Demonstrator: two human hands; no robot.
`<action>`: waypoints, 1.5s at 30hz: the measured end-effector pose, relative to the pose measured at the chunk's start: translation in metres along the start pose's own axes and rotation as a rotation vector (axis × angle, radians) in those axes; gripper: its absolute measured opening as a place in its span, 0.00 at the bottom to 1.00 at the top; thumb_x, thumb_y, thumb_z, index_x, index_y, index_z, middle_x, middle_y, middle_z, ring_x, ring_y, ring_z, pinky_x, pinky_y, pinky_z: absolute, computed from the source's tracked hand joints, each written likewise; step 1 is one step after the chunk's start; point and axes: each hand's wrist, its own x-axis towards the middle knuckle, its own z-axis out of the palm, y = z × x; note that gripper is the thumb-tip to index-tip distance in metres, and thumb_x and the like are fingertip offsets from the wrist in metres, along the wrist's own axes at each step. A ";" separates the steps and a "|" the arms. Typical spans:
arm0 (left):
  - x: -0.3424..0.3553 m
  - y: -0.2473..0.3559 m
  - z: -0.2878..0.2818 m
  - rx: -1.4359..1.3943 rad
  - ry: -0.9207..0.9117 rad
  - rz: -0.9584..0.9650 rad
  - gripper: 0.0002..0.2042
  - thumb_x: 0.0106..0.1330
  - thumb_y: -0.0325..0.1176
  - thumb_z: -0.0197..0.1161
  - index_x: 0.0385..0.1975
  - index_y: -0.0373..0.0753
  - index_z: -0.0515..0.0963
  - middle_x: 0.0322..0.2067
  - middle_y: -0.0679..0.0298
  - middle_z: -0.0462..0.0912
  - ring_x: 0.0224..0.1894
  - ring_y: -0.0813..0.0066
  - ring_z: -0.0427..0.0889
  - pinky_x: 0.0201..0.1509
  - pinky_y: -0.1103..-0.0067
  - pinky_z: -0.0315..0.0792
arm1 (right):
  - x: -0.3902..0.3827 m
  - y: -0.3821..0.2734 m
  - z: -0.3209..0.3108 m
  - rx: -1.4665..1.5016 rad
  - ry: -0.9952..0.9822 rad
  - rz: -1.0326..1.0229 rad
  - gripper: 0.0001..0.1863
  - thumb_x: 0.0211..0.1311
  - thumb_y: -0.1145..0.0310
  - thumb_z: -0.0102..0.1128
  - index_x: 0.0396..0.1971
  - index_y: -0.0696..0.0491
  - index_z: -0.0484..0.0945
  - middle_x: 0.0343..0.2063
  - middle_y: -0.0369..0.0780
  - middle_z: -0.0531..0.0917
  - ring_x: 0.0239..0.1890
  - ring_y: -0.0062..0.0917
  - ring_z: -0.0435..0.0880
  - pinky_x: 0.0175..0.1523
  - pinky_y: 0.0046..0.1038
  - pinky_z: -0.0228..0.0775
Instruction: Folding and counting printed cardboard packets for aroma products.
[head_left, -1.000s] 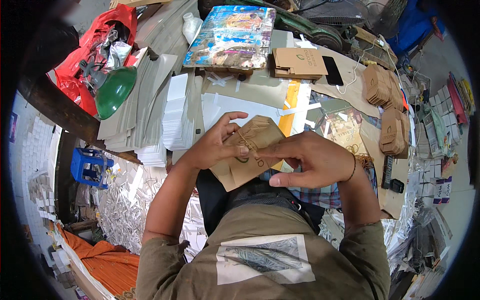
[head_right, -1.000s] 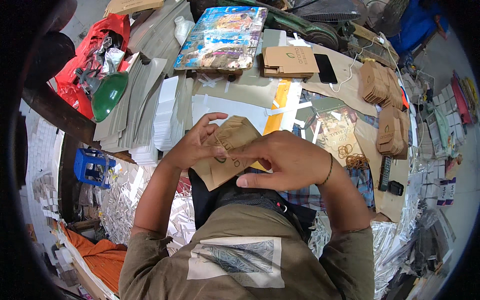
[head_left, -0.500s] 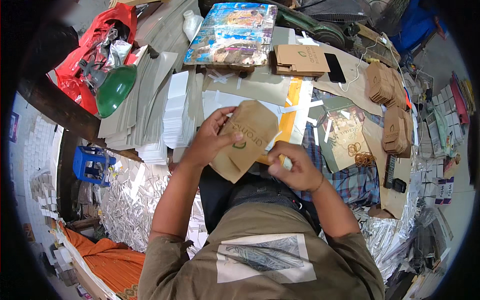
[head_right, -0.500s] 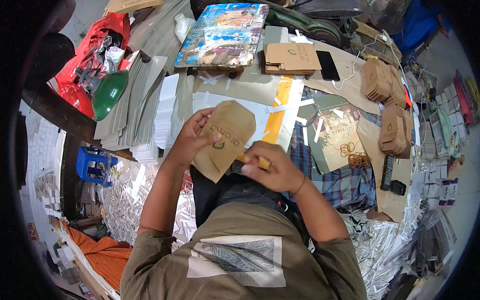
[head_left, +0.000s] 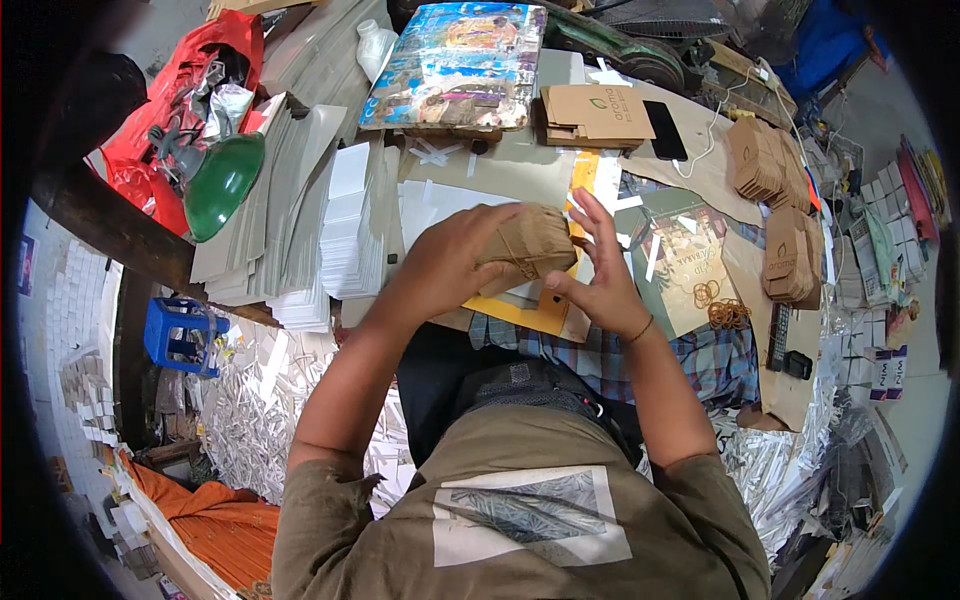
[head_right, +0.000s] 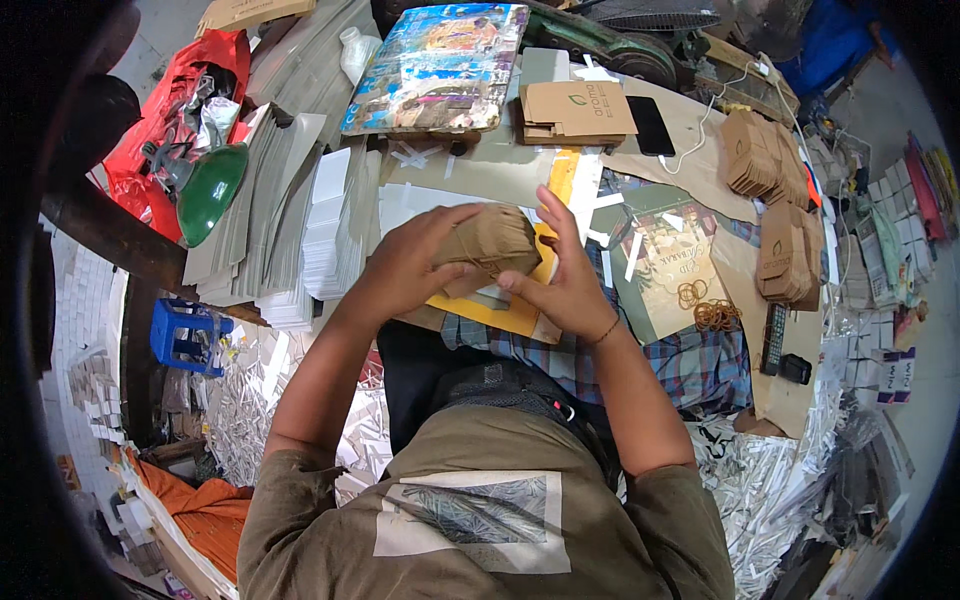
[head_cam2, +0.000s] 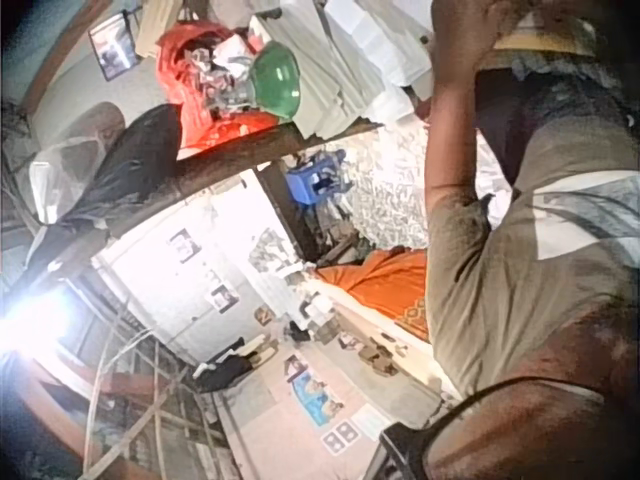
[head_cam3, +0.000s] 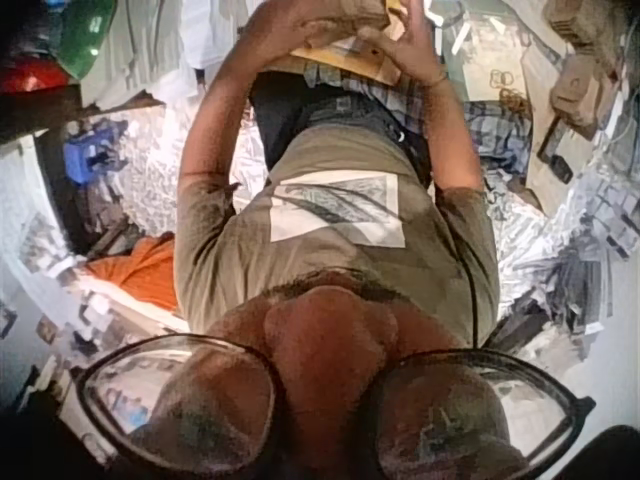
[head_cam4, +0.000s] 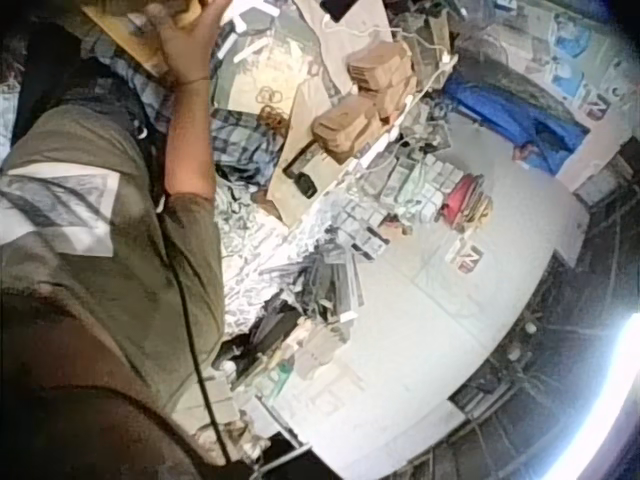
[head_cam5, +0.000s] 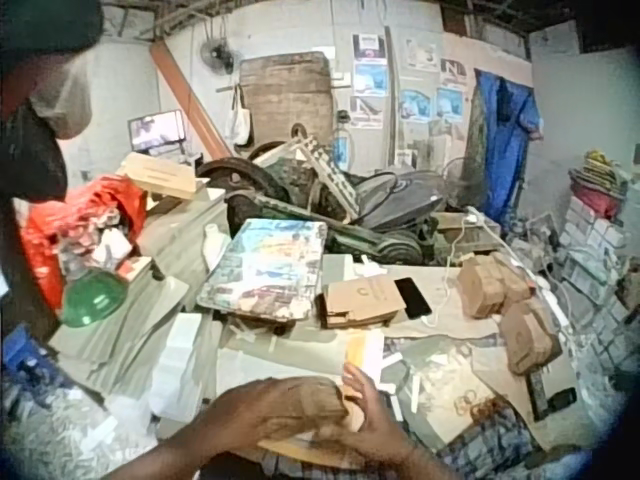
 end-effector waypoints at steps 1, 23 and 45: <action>0.003 0.001 0.004 0.180 -0.064 0.050 0.42 0.64 0.36 0.80 0.79 0.40 0.68 0.64 0.52 0.84 0.62 0.55 0.84 0.68 0.61 0.75 | 0.005 -0.004 0.000 -0.077 -0.050 -0.062 0.58 0.66 0.62 0.84 0.87 0.50 0.50 0.83 0.48 0.60 0.81 0.41 0.66 0.82 0.42 0.62; 0.003 0.002 0.029 0.224 0.024 -0.107 0.21 0.61 0.31 0.81 0.53 0.41 0.83 0.45 0.54 0.90 0.48 0.47 0.89 0.50 0.60 0.80 | -0.020 -0.008 -0.033 -0.401 -0.075 -0.052 0.46 0.60 0.77 0.75 0.80 0.48 0.68 0.59 0.47 0.81 0.63 0.44 0.83 0.69 0.38 0.76; 0.025 0.005 0.135 -0.914 0.003 -0.247 0.31 0.77 0.45 0.75 0.71 0.35 0.73 0.64 0.53 0.82 0.65 0.63 0.82 0.70 0.66 0.76 | -0.027 -0.015 -0.098 -0.016 0.446 0.008 0.25 0.79 0.68 0.68 0.69 0.59 0.74 0.52 0.40 0.86 0.53 0.22 0.86 0.58 0.27 0.81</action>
